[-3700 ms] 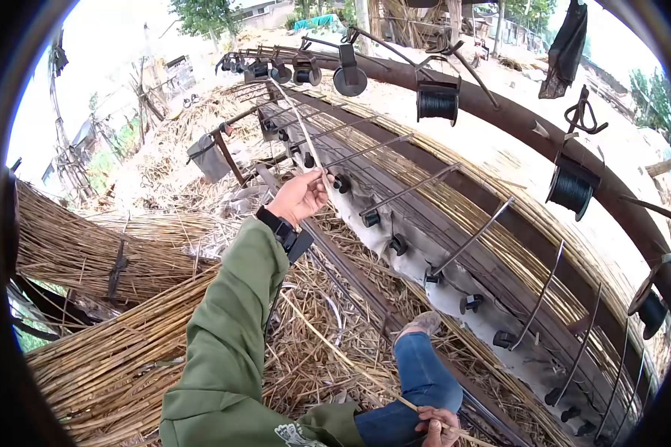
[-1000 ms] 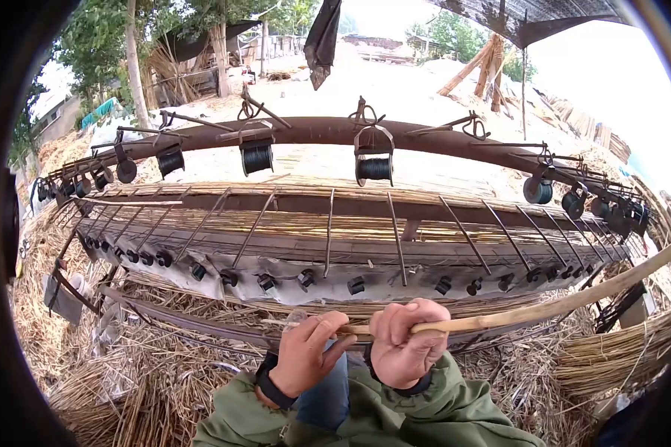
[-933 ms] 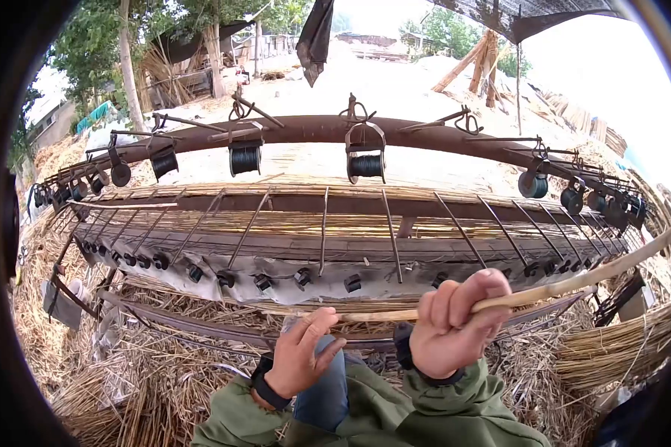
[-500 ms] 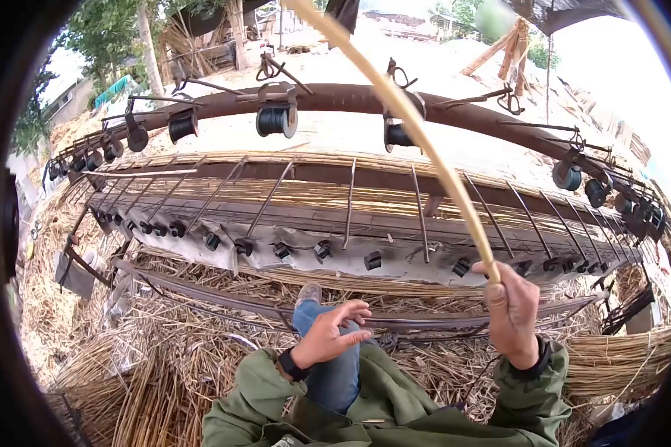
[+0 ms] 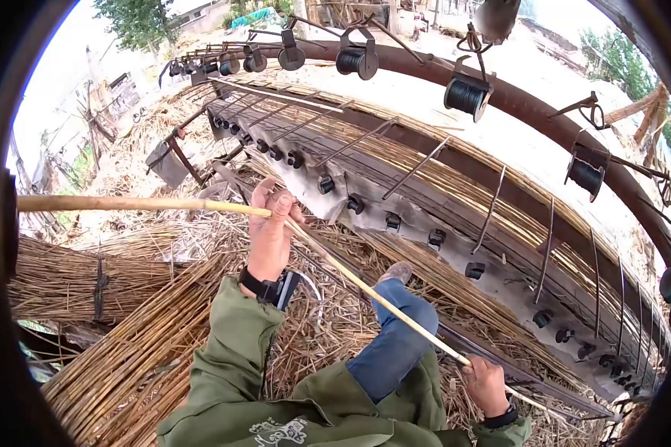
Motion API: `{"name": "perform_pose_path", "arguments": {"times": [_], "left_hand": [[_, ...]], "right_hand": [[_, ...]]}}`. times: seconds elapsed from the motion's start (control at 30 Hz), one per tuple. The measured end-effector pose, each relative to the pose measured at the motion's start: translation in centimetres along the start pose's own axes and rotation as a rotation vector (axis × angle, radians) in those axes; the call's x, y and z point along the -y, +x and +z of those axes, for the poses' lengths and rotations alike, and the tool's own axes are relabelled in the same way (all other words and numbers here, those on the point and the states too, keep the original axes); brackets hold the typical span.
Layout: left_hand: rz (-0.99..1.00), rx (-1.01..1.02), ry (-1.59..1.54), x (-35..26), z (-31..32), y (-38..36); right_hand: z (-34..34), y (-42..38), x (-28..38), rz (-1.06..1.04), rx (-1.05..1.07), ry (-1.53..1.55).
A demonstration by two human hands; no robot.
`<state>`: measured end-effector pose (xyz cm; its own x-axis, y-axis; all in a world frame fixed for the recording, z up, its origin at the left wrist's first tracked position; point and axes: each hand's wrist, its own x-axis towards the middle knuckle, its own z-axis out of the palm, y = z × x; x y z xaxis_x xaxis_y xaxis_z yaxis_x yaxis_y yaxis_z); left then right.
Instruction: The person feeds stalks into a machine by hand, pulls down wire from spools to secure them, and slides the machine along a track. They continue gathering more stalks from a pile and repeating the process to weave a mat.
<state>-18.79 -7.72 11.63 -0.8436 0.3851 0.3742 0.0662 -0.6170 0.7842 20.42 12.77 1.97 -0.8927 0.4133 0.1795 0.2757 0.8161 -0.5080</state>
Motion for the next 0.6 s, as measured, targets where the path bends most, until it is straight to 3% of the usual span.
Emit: {"name": "perform_pose_path", "arguments": {"times": [0.07,0.13,0.2,0.23,0.5,0.6], "left_hand": [[0.300,0.031,0.342,-0.2,0.8,-0.5],[0.839,-0.008,0.598,0.6,0.9,-1.9],[1.024,-0.050,0.331,-0.9,3.8,-3.0],[0.827,-0.069,0.234,-1.9,4.2,-4.4],[0.338,-0.418,-0.049,-0.9,0.2,-1.5],[0.010,-0.478,-0.189,1.4,0.6,-2.7]], "right_hand": [[-0.2,-1.2,-0.6,0.018,0.020,-0.032],[-0.9,-2.1,-0.7,0.055,0.025,-0.030],[-1.3,-3.0,-1.2,0.074,0.054,-0.112],[-1.4,-3.6,-1.7,0.093,0.050,-0.117],[-2.9,-4.7,-1.9,0.084,-0.011,-0.182],[-2.5,-2.6,0.6,0.017,-0.093,-0.183]]}}
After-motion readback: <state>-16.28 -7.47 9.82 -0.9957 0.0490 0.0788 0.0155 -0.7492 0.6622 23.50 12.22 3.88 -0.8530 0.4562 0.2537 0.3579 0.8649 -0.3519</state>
